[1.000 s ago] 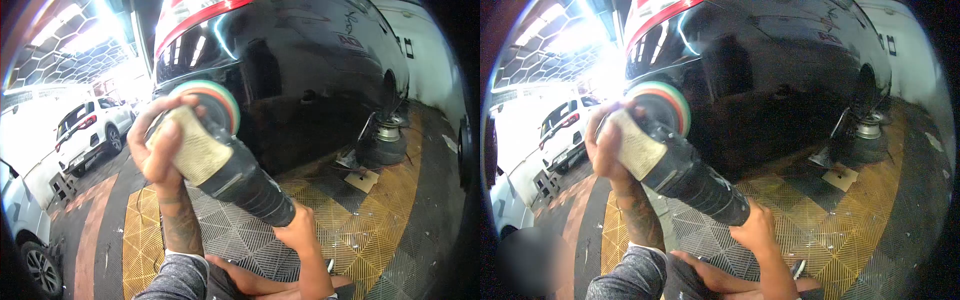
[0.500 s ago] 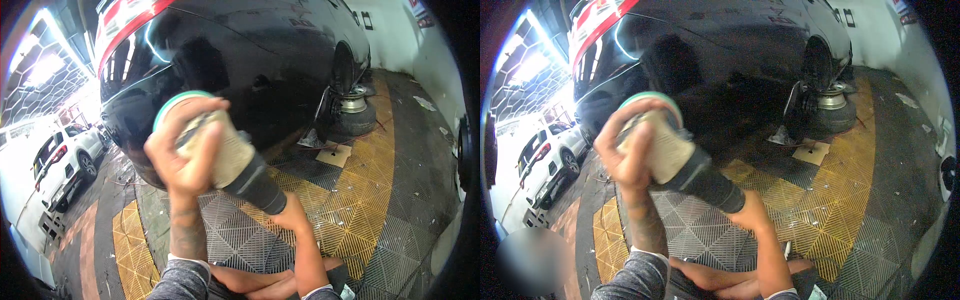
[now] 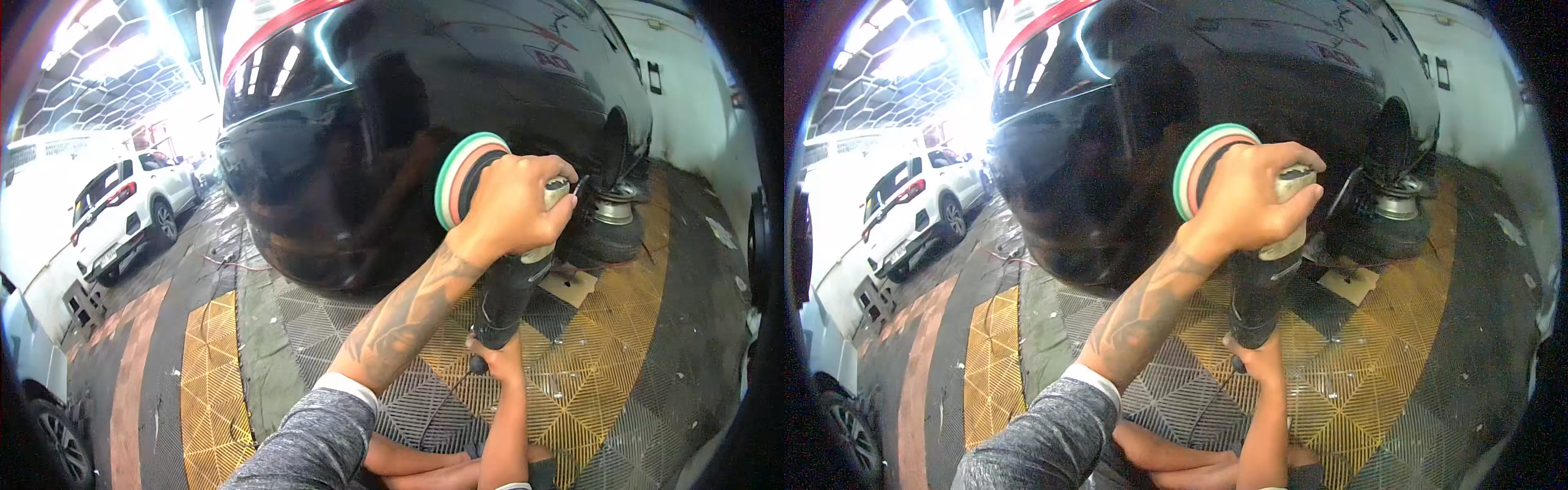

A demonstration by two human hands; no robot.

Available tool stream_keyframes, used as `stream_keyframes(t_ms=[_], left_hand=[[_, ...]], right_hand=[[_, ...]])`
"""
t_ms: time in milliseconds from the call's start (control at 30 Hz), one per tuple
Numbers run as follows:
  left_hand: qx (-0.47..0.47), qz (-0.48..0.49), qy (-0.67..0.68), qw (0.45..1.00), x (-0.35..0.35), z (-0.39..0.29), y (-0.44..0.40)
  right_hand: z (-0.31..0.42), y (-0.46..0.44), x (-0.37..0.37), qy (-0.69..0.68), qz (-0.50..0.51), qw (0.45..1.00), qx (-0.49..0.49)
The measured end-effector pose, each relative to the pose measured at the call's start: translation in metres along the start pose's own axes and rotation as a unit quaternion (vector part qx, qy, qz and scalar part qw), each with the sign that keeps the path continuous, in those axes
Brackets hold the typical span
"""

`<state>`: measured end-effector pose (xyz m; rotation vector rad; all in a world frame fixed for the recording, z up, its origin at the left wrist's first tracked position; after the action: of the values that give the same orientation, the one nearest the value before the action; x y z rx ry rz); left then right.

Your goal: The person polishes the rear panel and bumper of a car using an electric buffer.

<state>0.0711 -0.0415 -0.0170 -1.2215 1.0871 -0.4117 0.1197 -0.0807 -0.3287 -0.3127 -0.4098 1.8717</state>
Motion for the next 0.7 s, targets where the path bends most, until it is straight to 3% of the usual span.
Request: stream_keyframes(t_ms=[167,367,533,700], left_hand=[[0.040,-0.019,0.067,0.997,-0.073,-0.032,0.024],[0.047,-0.042,0.077,0.995,-0.128,-0.054,0.050],[0.083,-0.083,0.092,0.989,-0.177,-0.069,0.071],[0.016,-0.163,0.160,0.973,-0.225,-0.068,0.107]], right_hand=[[0.025,0.009,0.036,0.064,0.018,0.997,-0.040],[0.050,0.021,0.054,0.181,0.021,0.983,-0.006],[0.080,0.031,0.070,0.164,0.024,0.986,-0.018],[0.094,0.041,0.097,0.186,0.031,0.982,-0.026]])
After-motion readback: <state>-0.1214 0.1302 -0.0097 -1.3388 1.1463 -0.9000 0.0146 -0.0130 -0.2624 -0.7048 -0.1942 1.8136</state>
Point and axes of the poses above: each hand's wrist, its own y-axis away from the middle knuckle, its own x-axis out of the palm, z = x × y, the point moved 7 cm from there along -y, towards the middle knuckle, and after that the axes turned 8 degrees about y, right-handed, at the moved point
